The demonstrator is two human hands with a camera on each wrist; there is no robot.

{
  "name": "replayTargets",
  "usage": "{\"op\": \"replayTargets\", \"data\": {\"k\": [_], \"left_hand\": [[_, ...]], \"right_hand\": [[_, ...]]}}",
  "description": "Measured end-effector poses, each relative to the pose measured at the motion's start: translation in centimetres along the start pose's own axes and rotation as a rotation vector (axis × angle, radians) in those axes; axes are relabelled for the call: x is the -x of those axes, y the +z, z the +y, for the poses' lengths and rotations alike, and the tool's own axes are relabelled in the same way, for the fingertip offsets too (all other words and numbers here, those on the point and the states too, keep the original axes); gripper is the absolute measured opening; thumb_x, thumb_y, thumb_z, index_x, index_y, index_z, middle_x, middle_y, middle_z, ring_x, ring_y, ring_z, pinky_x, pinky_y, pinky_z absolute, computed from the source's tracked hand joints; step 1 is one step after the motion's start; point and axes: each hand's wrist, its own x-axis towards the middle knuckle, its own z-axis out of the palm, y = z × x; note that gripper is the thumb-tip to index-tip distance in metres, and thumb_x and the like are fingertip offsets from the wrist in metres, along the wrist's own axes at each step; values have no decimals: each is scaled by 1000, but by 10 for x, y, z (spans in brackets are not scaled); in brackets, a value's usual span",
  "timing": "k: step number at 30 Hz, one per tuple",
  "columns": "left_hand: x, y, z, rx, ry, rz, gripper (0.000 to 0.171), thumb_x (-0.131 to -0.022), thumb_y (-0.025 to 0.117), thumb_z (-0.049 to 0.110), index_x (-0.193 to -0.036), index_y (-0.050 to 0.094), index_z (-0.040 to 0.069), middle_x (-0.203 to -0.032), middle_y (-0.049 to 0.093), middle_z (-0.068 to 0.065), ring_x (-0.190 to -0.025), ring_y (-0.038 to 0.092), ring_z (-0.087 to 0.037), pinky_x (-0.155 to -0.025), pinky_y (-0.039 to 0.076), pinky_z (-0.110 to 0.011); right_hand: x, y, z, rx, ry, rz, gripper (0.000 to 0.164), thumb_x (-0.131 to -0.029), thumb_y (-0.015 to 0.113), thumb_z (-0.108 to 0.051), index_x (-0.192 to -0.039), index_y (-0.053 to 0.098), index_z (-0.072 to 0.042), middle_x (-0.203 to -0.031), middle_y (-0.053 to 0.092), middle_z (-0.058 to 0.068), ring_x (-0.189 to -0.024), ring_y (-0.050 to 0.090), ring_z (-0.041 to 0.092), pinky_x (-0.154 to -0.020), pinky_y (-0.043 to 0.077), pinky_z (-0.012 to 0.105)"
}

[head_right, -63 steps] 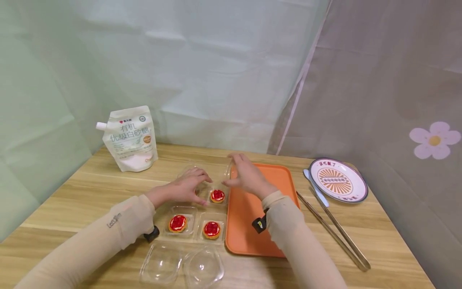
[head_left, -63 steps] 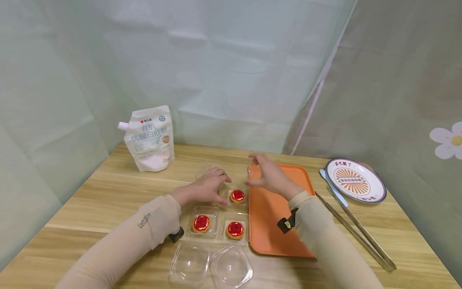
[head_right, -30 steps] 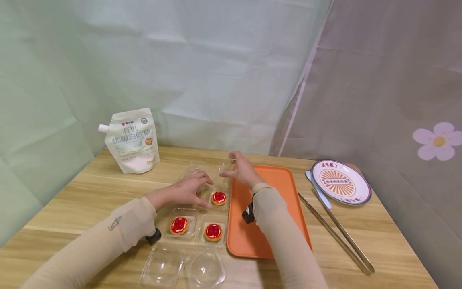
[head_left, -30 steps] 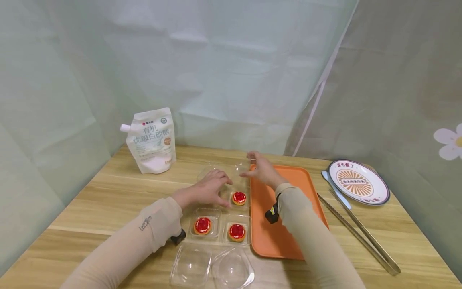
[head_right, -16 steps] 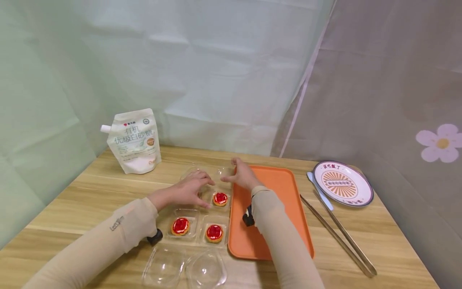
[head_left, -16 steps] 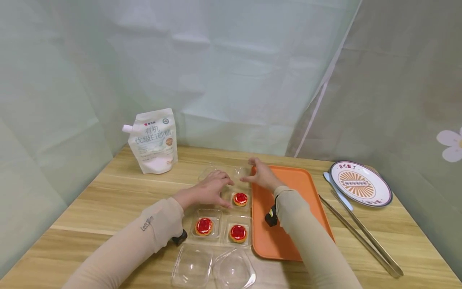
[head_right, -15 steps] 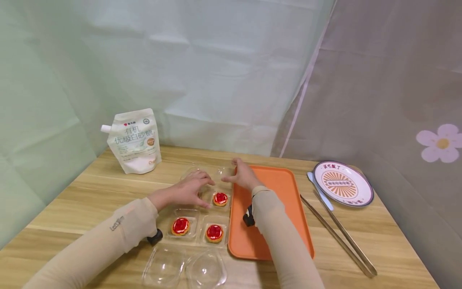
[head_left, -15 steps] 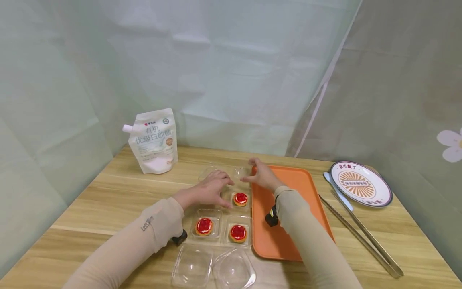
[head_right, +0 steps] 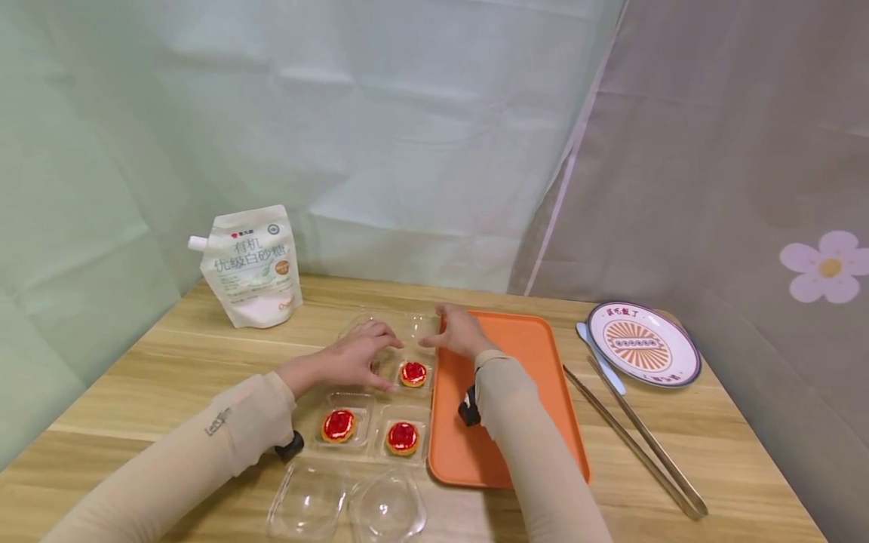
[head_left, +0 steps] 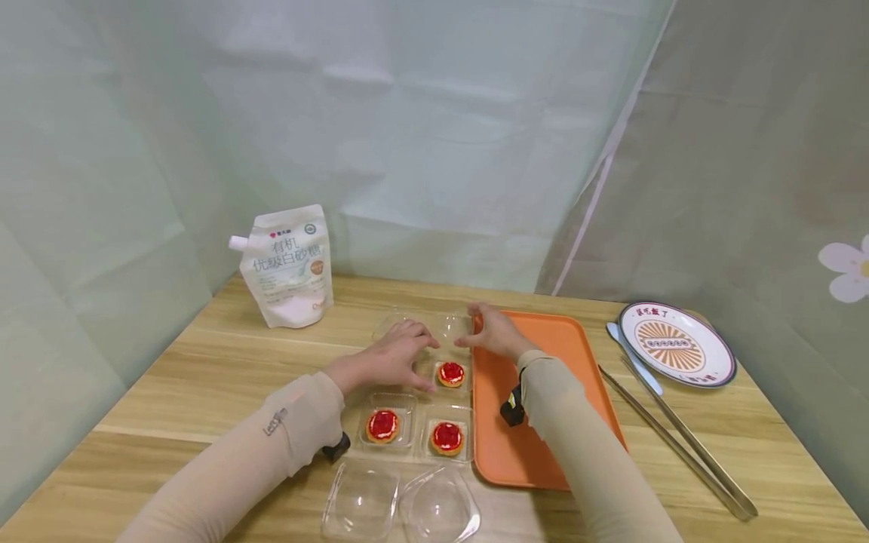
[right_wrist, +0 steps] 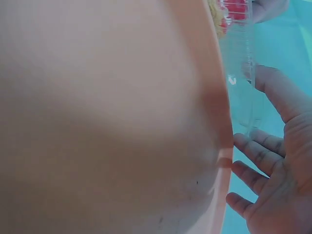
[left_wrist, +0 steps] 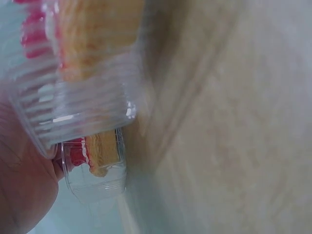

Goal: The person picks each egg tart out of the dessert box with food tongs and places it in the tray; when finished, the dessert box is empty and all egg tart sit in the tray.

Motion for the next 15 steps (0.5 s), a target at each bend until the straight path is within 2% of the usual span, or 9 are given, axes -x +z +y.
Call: {"op": "replayTargets", "data": {"k": [15], "left_hand": [[5, -7, 1, 3, -8, 7, 82, -69, 79, 54, -133, 54, 10, -129, 53, -8, -125, 43, -26, -112, 30, -48]], "right_hand": [[-1, 0, -1, 19, -41, -43, 86, -80, 77, -34, -147, 34, -1, -151, 39, 17, -140, 37, 34, -115, 33, 49]]}}
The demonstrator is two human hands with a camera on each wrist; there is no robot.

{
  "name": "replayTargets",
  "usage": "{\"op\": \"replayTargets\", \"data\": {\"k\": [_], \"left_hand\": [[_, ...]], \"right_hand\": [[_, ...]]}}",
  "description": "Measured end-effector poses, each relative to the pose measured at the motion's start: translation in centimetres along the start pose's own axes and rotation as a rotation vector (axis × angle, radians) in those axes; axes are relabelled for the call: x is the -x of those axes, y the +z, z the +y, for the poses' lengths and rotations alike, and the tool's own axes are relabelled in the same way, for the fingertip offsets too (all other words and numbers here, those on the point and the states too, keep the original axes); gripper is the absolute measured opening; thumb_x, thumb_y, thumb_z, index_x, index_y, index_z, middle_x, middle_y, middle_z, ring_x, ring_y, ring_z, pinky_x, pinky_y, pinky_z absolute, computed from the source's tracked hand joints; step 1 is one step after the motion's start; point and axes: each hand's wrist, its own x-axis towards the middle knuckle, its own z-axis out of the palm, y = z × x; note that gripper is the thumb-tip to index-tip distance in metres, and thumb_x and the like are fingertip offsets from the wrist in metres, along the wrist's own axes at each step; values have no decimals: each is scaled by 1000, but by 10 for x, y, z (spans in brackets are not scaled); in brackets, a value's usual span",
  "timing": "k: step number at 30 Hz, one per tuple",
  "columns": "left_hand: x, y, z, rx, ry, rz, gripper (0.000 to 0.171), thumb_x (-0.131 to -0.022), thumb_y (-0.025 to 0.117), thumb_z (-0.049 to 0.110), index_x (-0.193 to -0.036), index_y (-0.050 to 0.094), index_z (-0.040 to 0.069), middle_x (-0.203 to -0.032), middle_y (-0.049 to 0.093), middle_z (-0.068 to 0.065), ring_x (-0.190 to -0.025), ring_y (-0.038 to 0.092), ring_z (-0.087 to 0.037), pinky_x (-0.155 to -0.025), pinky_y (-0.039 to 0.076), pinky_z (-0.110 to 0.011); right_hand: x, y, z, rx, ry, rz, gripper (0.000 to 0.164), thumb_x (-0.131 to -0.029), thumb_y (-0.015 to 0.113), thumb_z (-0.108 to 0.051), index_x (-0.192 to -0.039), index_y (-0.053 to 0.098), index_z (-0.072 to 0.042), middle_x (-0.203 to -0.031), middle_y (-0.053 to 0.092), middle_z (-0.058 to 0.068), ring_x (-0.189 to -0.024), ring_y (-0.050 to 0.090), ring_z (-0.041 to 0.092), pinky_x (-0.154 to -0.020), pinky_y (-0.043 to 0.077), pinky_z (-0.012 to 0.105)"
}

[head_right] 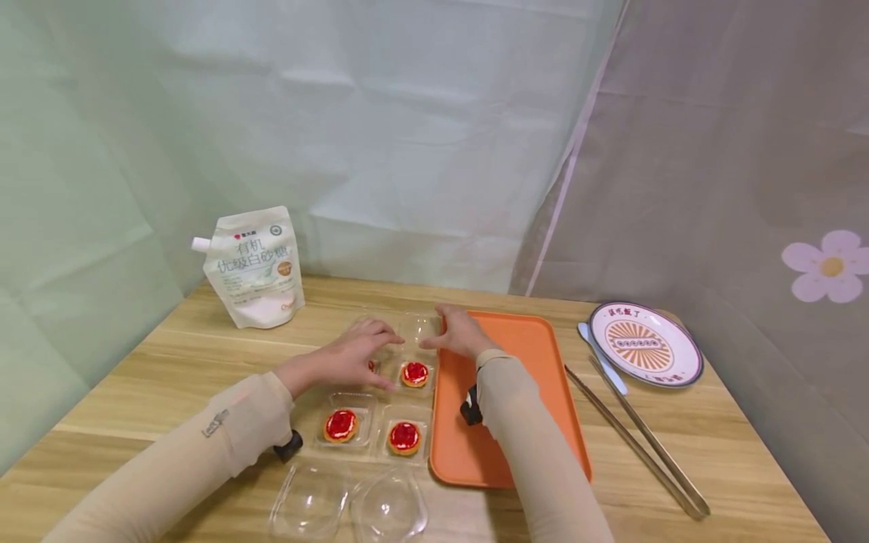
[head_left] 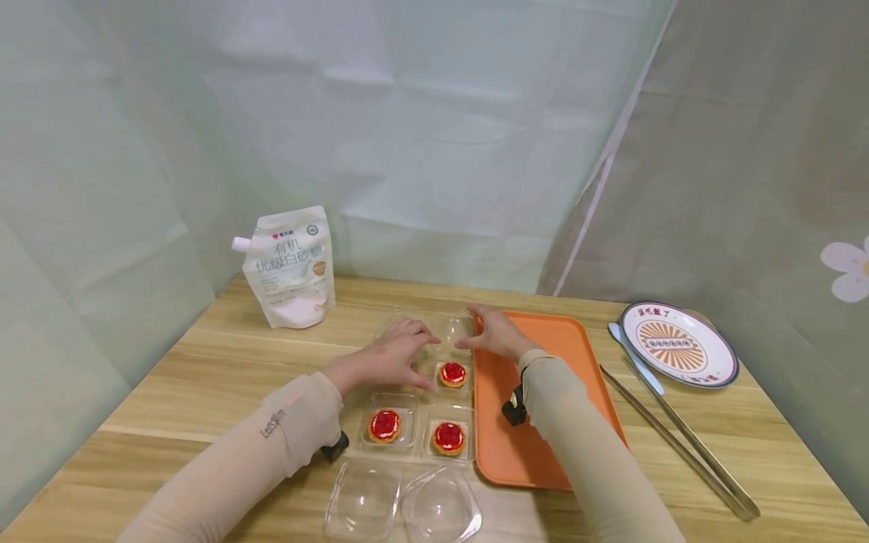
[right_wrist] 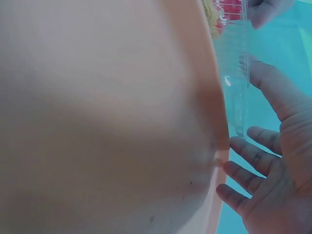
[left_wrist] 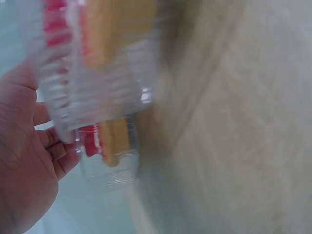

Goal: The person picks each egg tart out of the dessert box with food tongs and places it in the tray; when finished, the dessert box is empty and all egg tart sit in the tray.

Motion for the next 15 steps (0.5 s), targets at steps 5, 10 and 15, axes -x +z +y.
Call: {"op": "replayTargets", "data": {"k": [5, 10, 15], "left_hand": [[3, -8, 4, 3, 20, 21, 83, -69, 80, 52, -135, 53, 8, -129, 53, -9, -125, 43, -28, -113, 28, -50], [7, -17, 8, -4, 35, 41, 83, -70, 80, 50, -135, 53, 7, -130, 53, -10, -126, 43, -28, -113, 29, -51], [15, -24, 11, -7, 49, 70, 80, -71, 81, 48, -135, 53, 9, -131, 53, -9, -127, 42, -29, -112, 31, -51]], "right_hand": [[1, -1, -1, -12, -2, -1, 87, -80, 77, -35, -148, 33, -3, -151, 40, 16, -138, 38, 33, -114, 33, 50], [4, -3, -2, -10, -10, 8, 86, -81, 76, -35, -148, 33, -3, -150, 41, 17, -137, 39, 35, -113, 34, 52], [11, -9, -7, 16, -33, 24, 85, -82, 75, -36, -148, 33, -2, -152, 38, 17, -140, 35, 36, -115, 31, 51]]}}
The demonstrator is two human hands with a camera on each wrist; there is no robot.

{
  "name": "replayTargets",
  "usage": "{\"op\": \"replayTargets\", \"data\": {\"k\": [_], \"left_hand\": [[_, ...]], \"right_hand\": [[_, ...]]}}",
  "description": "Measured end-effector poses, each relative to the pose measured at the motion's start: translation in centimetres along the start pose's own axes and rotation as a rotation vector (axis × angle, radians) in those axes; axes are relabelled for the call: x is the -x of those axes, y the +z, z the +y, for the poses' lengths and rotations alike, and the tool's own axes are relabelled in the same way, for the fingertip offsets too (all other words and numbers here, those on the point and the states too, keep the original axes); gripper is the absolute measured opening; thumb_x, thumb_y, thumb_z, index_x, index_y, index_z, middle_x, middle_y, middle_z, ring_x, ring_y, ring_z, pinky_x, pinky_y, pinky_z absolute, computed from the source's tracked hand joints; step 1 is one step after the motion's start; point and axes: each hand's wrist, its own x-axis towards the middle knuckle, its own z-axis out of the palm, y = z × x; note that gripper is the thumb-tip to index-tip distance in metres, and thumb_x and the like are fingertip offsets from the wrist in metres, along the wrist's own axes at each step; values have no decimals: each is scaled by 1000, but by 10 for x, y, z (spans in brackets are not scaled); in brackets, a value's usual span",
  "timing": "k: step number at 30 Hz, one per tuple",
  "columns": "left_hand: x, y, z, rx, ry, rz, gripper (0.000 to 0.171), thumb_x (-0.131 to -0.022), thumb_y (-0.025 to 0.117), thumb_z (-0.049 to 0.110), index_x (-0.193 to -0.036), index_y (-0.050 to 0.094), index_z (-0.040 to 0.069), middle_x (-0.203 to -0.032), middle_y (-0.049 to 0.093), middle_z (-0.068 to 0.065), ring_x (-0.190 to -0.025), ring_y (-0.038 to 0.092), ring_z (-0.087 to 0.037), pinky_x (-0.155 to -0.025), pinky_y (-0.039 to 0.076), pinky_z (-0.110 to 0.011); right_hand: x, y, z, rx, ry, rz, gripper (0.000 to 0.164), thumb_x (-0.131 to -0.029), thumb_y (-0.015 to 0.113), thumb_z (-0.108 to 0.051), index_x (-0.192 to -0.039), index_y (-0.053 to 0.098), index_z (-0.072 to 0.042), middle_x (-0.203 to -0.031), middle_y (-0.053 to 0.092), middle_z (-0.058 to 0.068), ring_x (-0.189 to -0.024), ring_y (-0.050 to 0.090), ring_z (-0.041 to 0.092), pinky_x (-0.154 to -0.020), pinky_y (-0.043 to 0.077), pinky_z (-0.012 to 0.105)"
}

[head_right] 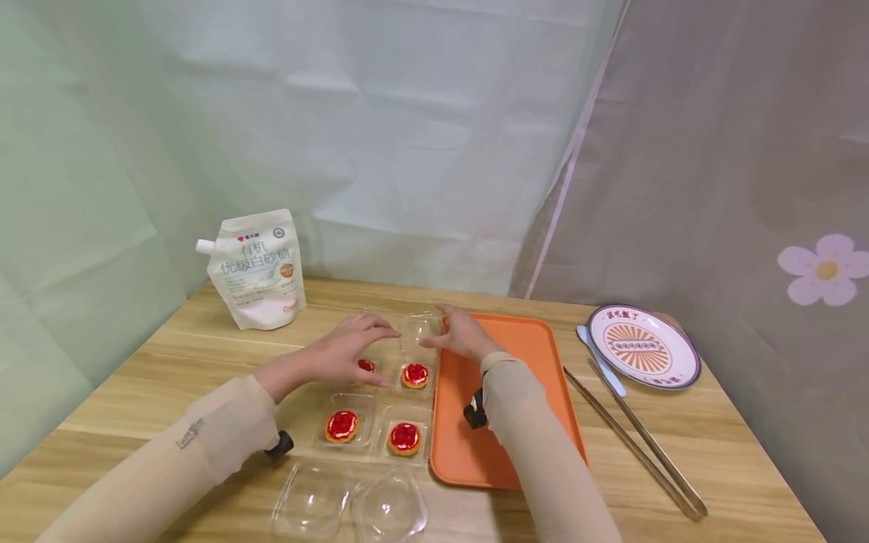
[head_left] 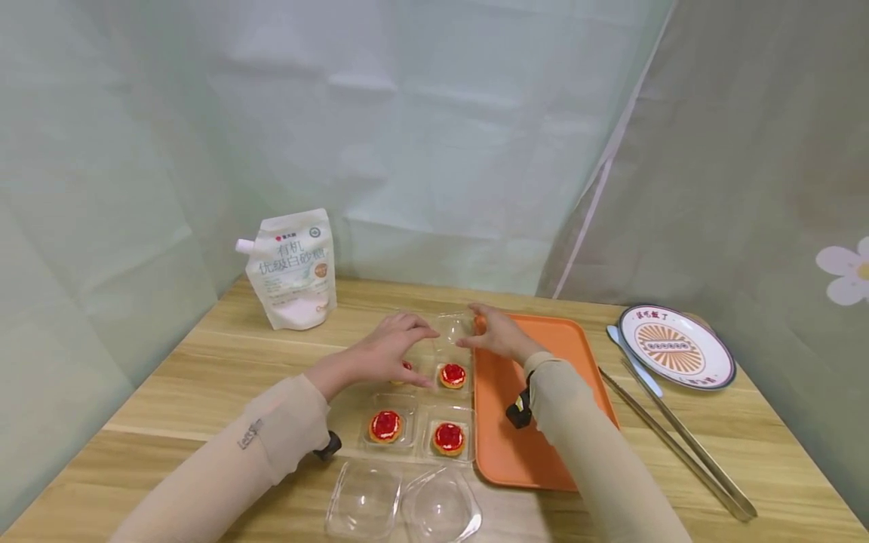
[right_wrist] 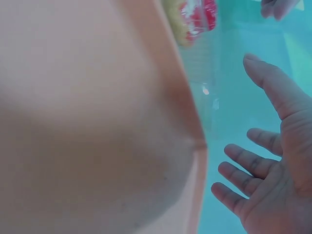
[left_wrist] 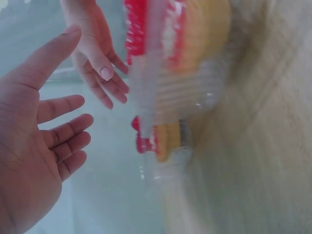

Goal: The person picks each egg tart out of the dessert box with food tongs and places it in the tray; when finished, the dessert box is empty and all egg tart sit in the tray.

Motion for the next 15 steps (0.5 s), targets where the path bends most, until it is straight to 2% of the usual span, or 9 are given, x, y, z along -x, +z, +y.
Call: {"op": "replayTargets", "data": {"k": [5, 11, 15], "left_hand": [[9, -7, 5, 15, 22, 26, 77, -72, 81, 44, -135, 53, 11, -130, 53, -8, -127, 42, -28, -110, 33, -51], [20, -15, 13, 21, 30, 32, 76, -73, 80, 43, -137, 51, 13, -132, 52, -8, -128, 42, -29, -113, 30, -52], [24, -19, 21, -2, 70, 39, 74, -72, 81, 43, -134, 54, 14, -130, 54, -9, -126, 44, -29, -112, 31, -53]], "right_hand": [[10, -10, -7, -5, -16, 13, 84, -84, 73, -35, -149, 30, -6, -154, 34, 17, -142, 31, 36, -116, 29, 53], [24, -26, -17, -7, -51, 24, 87, -83, 73, -43, -151, 28, -14, -156, 31, 13, -143, 29, 35, -114, 30, 55], [39, -37, -23, 2, -81, 35, 86, -82, 71, -47, -151, 30, -16, -156, 31, 13, -143, 29, 36, -114, 29, 57]]}}
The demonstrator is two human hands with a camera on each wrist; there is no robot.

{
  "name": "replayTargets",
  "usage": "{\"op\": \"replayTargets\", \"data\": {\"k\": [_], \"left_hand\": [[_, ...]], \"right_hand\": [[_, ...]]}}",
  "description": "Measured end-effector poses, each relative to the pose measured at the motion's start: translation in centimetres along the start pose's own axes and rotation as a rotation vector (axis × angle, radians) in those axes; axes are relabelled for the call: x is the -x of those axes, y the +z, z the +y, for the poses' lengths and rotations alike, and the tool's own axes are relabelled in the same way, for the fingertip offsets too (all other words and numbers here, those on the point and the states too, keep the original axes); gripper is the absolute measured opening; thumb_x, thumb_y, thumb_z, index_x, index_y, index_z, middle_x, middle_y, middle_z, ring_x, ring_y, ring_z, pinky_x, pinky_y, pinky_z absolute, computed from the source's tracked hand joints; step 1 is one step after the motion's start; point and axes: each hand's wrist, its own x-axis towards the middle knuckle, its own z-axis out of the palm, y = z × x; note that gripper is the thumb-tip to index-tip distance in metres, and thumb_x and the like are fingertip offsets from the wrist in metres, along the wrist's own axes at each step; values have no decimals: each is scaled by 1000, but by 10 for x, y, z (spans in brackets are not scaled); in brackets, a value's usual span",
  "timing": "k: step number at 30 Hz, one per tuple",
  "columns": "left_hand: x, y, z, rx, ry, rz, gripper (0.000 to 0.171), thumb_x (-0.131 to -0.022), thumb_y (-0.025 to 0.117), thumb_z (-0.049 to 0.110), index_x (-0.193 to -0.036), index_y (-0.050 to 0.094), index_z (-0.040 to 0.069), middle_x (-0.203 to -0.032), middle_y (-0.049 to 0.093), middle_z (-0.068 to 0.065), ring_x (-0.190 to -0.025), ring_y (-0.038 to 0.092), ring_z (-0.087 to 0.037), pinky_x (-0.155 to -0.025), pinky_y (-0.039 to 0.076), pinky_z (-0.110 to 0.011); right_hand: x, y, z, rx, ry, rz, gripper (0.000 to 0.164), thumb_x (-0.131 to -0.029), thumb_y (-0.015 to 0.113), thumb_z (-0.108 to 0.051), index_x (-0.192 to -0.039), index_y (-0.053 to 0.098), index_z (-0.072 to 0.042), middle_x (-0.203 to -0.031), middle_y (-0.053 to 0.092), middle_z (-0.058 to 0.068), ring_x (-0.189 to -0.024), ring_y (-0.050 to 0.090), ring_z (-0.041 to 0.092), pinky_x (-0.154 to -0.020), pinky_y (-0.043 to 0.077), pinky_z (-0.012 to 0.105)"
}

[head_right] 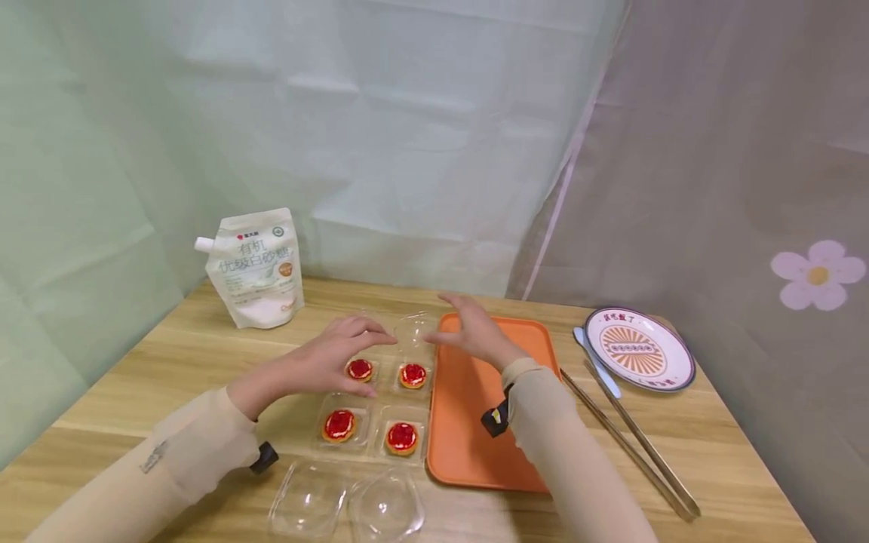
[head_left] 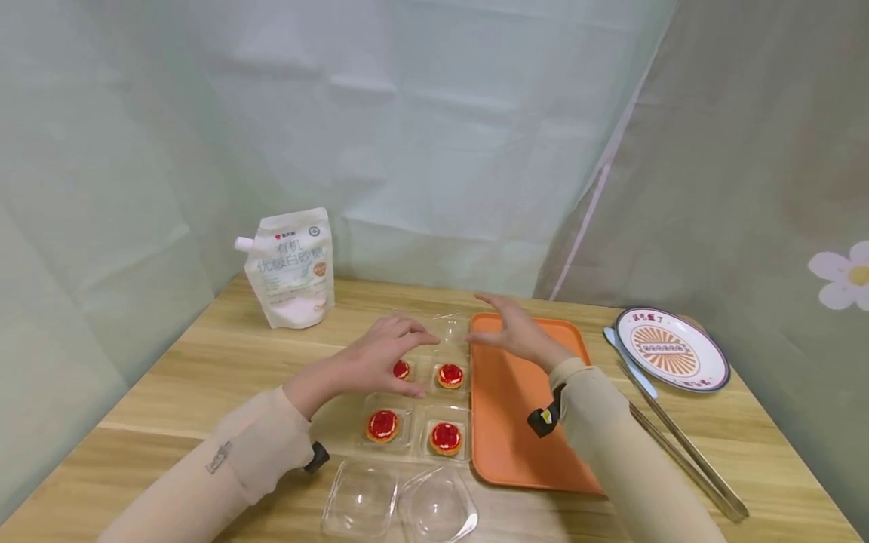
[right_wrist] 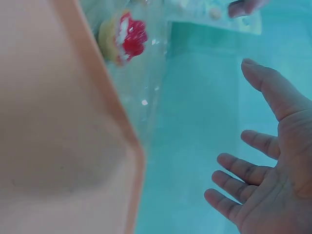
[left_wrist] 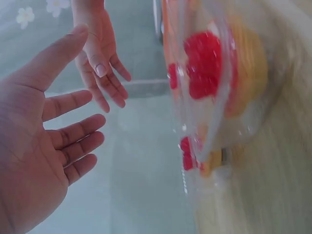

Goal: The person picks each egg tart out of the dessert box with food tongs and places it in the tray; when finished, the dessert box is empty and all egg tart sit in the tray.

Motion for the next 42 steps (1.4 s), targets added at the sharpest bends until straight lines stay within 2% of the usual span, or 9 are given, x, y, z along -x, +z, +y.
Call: {"op": "replayTargets", "data": {"k": [6, 10, 17, 25, 30, 32, 34, 39, 42], "left_hand": [[7, 0, 12, -50, 119, 55, 74, -70, 82, 43, -131, 56, 12, -127, 55, -10, -122, 46, -29, -114, 27, -56], [13, -1, 21, -58, 148, 86, 73, -69, 83, 41, -130, 56, 11, -126, 55, -10, -122, 46, -29, -109, 33, -54], [24, -1, 35, -66, 105, 32, 75, -71, 82, 43, -133, 54, 13, -128, 55, -9, -124, 46, -29, -108, 37, -49], [35, 4, 40, -112, 92, -1, 77, -69, 81, 45, -133, 54, 12, -126, 56, -6, -120, 49, -24, -107, 40, -44], [42, 6, 38, -107, 60, -43, 78, -69, 81, 45, -134, 53, 13, -126, 57, -7, -120, 50, -25, -109, 38, -48], [44, 8, 37, -106, 47, -60, 78, -69, 81, 46, -134, 53, 13, -126, 57, -7, -121, 50, -25, -110, 37, -49], [45, 10, 36, -97, 36, -76, 78, -69, 81, 46, -135, 52, 14, -127, 56, -6, -121, 49, -25, -110, 36, -50], [45, 16, 34, -46, 29, -106, 79, -71, 80, 45, -136, 51, 13, -127, 55, -6, -123, 48, -25, -113, 33, -52], [46, 18, 33, -3, 12, -132, 80, -71, 81, 44, -138, 50, 12, -128, 55, -5, -125, 47, -24, -115, 28, -56]], "right_hand": [[30, -15, -10, 32, -31, 7, 84, -82, 71, -48, -151, 30, -20, -156, 31, 10, -144, 28, 35, -113, 29, 59], [48, -22, -16, 88, -82, 27, 81, -82, 73, -44, -149, 35, -19, -152, 37, 10, -141, 33, 35, -112, 31, 59], [78, -26, -20, 147, -178, 68, 76, -81, 76, -35, -145, 41, -17, -148, 43, 11, -137, 38, 34, -109, 36, 57], [118, -30, -11, 229, -191, 117, 71, -81, 76, -32, -141, 45, -10, -144, 44, 14, -129, 46, 37, -100, 44, 57], [143, -29, -4, 294, -190, 170, 70, -81, 77, -33, -141, 46, -15, -142, 47, 11, -127, 48, 35, -95, 47, 54], [153, -29, -1, 333, -199, 208, 71, -78, 79, -32, -140, 47, -18, -141, 49, 8, -126, 50, 33, -94, 48, 50], [162, -28, 4, 366, -226, 255, 72, -75, 81, -30, -139, 49, -19, -138, 51, 6, -123, 52, 31, -96, 47, 38], [182, -26, 20, 371, -243, 327, 75, -70, 85, -26, -137, 52, -19, -134, 54, 5, -119, 51, 23, -101, 20, -1], [192, -26, 32, 343, -225, 350, 75, -69, 85, -23, -136, 52, -19, -133, 54, 5, -123, 45, 8, -99, 14, -6]]}}
